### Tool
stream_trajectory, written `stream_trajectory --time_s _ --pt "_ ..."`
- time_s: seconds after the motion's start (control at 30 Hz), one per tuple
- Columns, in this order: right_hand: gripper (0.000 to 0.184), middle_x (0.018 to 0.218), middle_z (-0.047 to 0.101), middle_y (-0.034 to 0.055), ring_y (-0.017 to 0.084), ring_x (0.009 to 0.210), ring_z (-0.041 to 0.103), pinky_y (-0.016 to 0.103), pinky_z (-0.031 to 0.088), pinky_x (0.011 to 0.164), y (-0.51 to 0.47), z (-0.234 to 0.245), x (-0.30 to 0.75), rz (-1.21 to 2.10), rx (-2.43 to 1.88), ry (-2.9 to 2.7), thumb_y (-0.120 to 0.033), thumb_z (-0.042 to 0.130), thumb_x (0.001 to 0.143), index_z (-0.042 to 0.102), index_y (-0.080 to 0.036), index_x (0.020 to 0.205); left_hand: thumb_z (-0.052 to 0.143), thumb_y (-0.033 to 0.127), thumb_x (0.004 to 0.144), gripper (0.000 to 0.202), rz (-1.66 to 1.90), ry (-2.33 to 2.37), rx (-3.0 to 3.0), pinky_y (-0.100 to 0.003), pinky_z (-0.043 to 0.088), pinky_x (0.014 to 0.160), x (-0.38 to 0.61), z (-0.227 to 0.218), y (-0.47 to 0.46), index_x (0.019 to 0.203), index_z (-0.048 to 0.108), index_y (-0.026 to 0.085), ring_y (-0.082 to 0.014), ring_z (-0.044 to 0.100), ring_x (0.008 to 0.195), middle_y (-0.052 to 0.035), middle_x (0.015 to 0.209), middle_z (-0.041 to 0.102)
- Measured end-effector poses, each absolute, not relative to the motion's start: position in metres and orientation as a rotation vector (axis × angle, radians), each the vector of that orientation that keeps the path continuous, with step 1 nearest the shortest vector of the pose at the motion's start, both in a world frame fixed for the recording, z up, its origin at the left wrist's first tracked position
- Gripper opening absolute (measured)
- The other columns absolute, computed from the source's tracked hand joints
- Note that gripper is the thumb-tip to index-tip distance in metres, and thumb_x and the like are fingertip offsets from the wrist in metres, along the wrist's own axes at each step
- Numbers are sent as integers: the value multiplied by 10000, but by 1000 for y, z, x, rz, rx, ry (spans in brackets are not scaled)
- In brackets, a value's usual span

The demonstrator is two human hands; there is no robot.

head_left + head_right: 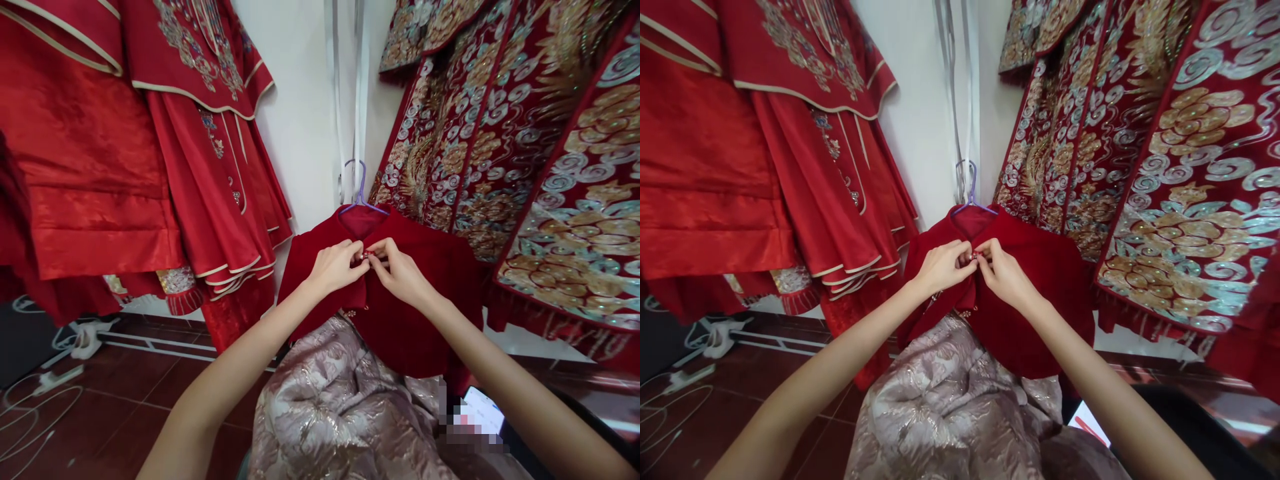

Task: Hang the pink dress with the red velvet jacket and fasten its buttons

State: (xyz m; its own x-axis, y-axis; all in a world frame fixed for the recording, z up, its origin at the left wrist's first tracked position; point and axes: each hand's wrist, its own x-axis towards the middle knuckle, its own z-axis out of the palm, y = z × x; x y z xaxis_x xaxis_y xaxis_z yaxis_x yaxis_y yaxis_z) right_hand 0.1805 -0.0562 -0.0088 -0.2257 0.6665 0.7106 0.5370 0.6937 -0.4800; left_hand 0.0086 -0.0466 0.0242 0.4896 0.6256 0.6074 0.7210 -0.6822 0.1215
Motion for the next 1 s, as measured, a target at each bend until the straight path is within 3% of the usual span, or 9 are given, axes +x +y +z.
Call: stream_trajectory --time_s 0.4,1.0 --pt "208 937 633 63 193 848 640 364 578 732 -50 -9 181 236 -900 -1842 -412 511 880 471 -223 957 524 303 796 99 -948 -1066 -2656 -236 348 539 6 28 -39 802 574 218 -135 540 618 1 751 602" --pt "180 871 608 25 149 736 605 265 528 597 -34 5 193 327 -825 -2046 -329 527 815 443 -225 934 505 192 803 145 -753 -878 -2774 -237 398 659 9 37 -24 757 642 199 -151 588 677 -33 757 641"
